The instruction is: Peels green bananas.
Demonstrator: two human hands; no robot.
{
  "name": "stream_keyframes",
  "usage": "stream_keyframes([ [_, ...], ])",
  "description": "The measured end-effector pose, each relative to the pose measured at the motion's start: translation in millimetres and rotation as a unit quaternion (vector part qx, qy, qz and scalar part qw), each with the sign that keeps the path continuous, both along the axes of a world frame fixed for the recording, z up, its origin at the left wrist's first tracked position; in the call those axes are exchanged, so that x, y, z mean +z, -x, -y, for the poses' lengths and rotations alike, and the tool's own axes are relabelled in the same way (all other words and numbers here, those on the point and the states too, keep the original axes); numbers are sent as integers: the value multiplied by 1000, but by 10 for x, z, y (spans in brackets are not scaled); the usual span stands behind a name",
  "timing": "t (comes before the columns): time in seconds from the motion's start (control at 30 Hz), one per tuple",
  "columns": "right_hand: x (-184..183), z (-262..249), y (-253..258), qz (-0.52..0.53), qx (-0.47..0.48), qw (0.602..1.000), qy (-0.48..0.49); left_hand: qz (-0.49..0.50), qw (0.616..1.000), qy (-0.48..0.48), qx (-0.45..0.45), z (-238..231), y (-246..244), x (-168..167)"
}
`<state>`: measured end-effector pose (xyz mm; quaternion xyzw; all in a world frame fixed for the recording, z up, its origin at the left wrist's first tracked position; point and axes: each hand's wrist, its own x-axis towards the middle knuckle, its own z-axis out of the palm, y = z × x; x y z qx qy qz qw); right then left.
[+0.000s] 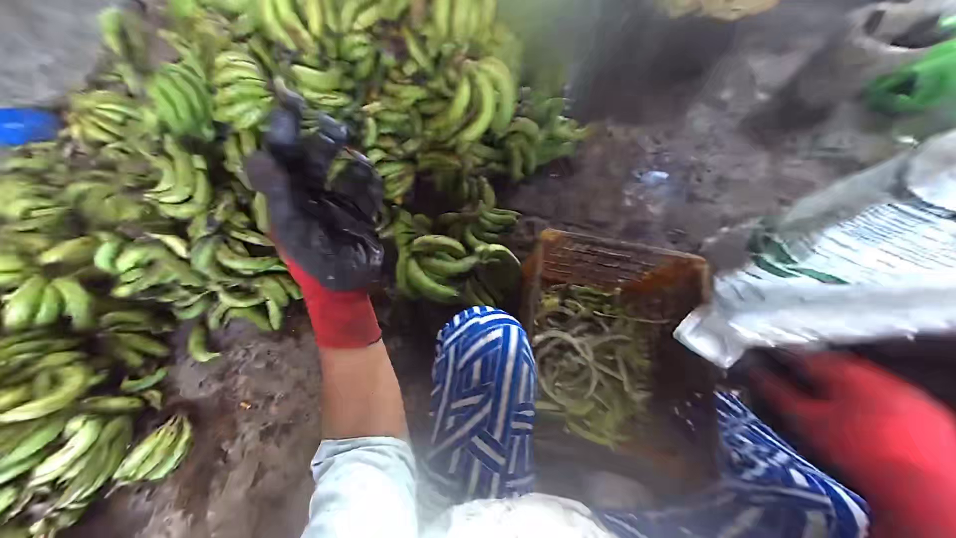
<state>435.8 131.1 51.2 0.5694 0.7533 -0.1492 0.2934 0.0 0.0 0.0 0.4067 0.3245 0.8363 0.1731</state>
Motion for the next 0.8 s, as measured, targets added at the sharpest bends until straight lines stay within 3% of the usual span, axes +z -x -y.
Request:
stream_keyframes([
  [0.03, -590, -191, -489, -133, 85, 987, -44, 0, 991, 127, 51, 25, 56, -101],
  [0.07, -1030, -336, -756, -229, 116, 964, -61, -20, 957, 267, 110, 41, 109, -231],
  [0.1, -1238, -408, -835, -262, 117, 956, -57, -45, 908, 398, 127, 73, 173, -375],
  [0.13, -1283, -438, -827, -264, 104, 958, -49, -73, 858, 495, 113, 74, 256, -526],
  [0.2, -1236, -493, -784, -260, 78, 961, -46, -117, 788, 603, 31, -49, 429, -851],
  [0.3, -1308, -605, -752, -255, 65, 964, -44, -167, 735, 655, -55, -447, 606, -1269],
  [0.47, -1564, -557, -653, -238, 79, 968, -13, -233, 693, 680, -63, -1098, 767, -1753],
  [0.57, -1577, -578, -665, -249, 66, 966, -23, -240, 673, 700, -30, -1440, 801, -1819],
  [0.7, -1602, -616, -753, -237, 52, 970, -25, -324, 600, 730, -41, -1733, 907, -1896],
  [0.8, -1607, -592, -795, -233, 42, 971, -19, -344, 595, 725, -43, -1980, 891, -1916],
])
